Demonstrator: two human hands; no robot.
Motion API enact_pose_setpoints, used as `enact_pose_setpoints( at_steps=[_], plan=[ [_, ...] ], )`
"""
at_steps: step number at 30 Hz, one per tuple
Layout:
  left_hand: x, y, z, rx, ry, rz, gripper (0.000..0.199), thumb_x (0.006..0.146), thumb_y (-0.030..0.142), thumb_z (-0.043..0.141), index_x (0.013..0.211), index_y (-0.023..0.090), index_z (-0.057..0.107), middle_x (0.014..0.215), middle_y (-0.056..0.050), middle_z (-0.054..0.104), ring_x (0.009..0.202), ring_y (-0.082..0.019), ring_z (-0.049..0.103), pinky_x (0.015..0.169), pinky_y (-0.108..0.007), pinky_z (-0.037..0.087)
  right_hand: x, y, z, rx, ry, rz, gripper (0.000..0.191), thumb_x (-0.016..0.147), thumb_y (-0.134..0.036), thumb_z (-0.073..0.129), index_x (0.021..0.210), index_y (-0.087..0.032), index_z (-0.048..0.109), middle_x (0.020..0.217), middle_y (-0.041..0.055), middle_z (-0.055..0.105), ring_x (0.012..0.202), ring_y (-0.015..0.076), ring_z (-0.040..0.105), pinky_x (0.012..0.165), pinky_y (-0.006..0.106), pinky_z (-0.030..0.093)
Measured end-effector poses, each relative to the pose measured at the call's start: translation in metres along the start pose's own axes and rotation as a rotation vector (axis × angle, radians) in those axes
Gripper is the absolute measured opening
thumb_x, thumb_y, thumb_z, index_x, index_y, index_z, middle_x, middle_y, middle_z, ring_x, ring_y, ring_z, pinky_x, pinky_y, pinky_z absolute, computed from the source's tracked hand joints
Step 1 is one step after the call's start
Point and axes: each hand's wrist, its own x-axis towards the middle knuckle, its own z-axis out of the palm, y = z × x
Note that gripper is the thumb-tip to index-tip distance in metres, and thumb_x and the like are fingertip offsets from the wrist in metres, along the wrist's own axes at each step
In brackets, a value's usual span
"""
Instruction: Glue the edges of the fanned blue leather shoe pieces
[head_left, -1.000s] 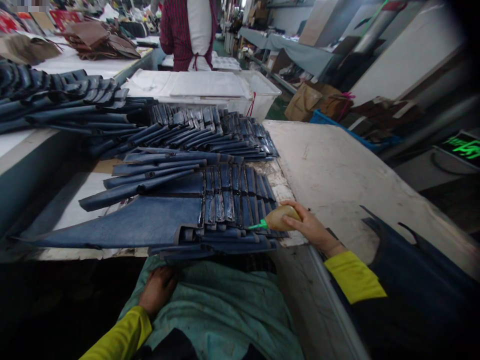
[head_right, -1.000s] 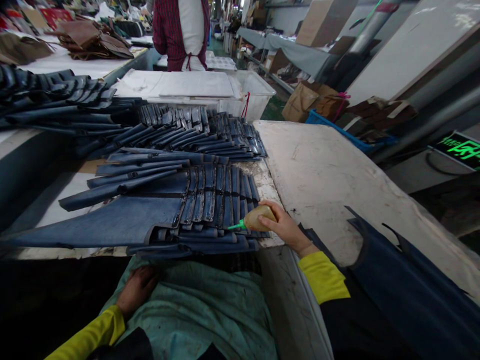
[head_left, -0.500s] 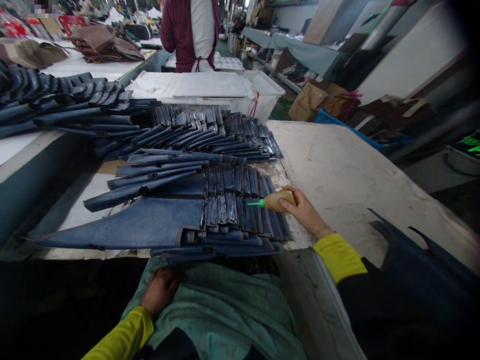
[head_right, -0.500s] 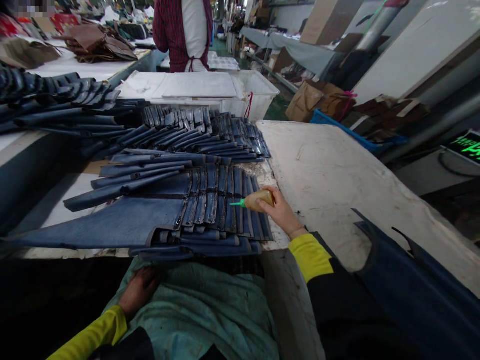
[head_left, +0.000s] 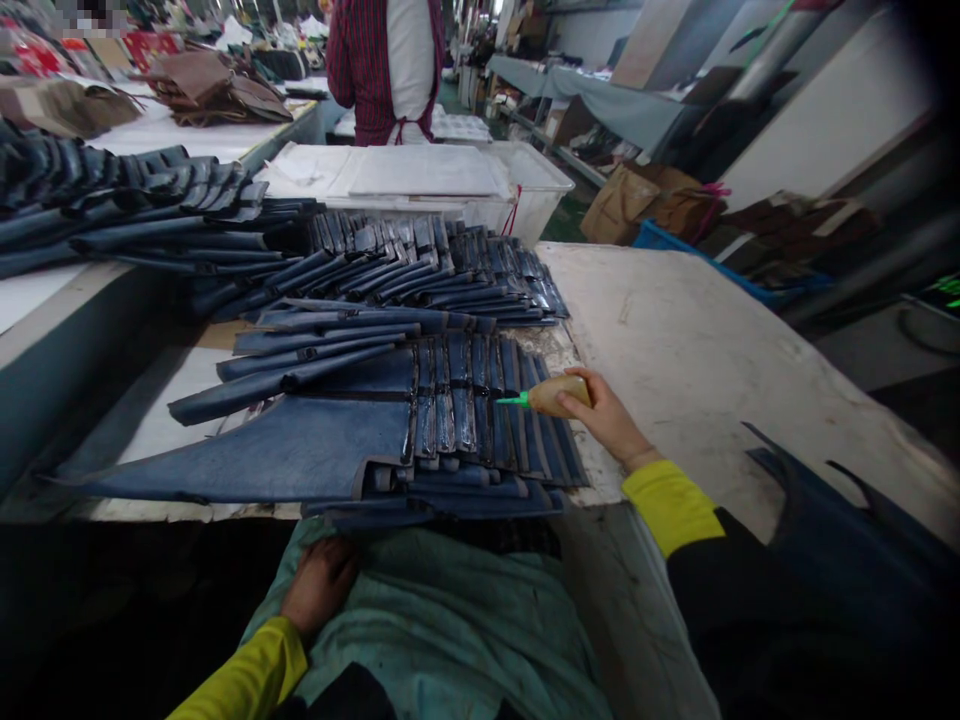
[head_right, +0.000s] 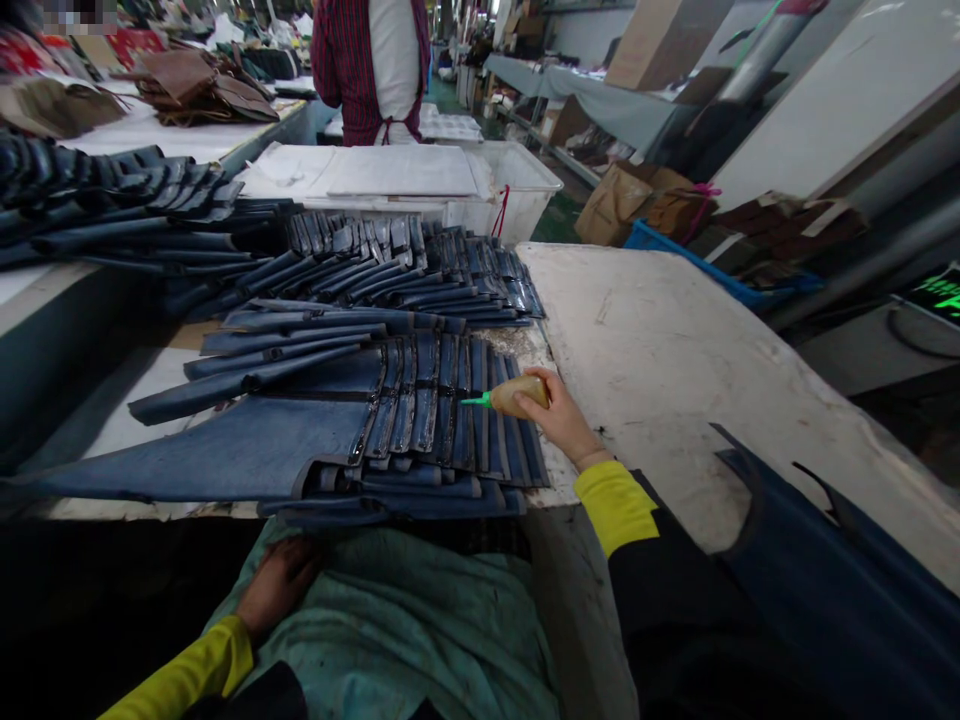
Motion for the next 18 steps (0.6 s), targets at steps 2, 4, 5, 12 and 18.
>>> enact_pose_setpoints(
  at_steps=[2,4,5,12,18],
  plan=[
    [0.000,0.000,0.000,-0.003,0.004,-0.001,0.034,0.091,0.037,0.038,0.100,0.020,0.067,0.103,-0.009,0.065,0.101,-0.025,0.057,0.094,-0.044,0.039,0.004,0.000,0.001,0.002,0.026,-0.014,0.050,0.076,-0.050,0.061,0.115,-0.022,0.047,0.111,0.0075,0.055,0.103,0.0265,0.053,0.094,0.042,0.042],
    [0.000,0.001,-0.001,-0.008,0.012,0.005,0.034,0.091,0.037,0.039,0.099,0.020,0.067,0.102,-0.008,0.066,0.100,-0.024,0.057,0.093,-0.044,0.040,0.005,0.000,0.001,0.007,0.039,-0.023,0.050,0.075,-0.050,0.061,0.115,-0.023,0.047,0.112,0.0076,0.055,0.104,0.0267,0.053,0.095,0.043,0.042],
    [0.001,0.001,-0.001,-0.012,0.018,0.010,0.034,0.091,0.037,0.039,0.099,0.020,0.067,0.102,-0.008,0.066,0.100,-0.024,0.057,0.093,-0.044,0.040,0.005,0.000,0.001,0.009,0.035,-0.025,0.050,0.075,-0.050,0.061,0.114,-0.023,0.047,0.112,0.0076,0.055,0.104,0.0266,0.053,0.095,0.043,0.042],
    [0.001,-0.001,0.002,-0.035,0.053,0.008,0.033,0.089,0.038,0.042,0.103,0.023,0.068,0.105,-0.008,0.066,0.102,-0.025,0.058,0.094,-0.044,0.041,0.010,0.001,0.003,-0.025,0.031,-0.025,0.049,0.075,-0.051,0.060,0.114,-0.023,0.048,0.113,0.0080,0.055,0.104,0.0267,0.053,0.096,0.043,0.041],
    [0.001,-0.003,0.004,-0.039,0.040,0.005,0.034,0.090,0.037,0.041,0.104,0.022,0.067,0.108,-0.009,0.066,0.103,-0.025,0.057,0.095,-0.045,0.040,0.032,0.002,0.007,-0.043,0.053,-0.034,0.050,0.075,-0.050,0.060,0.114,-0.021,0.048,0.112,0.0088,0.055,0.104,0.0268,0.053,0.096,0.042,0.041]
  ],
)
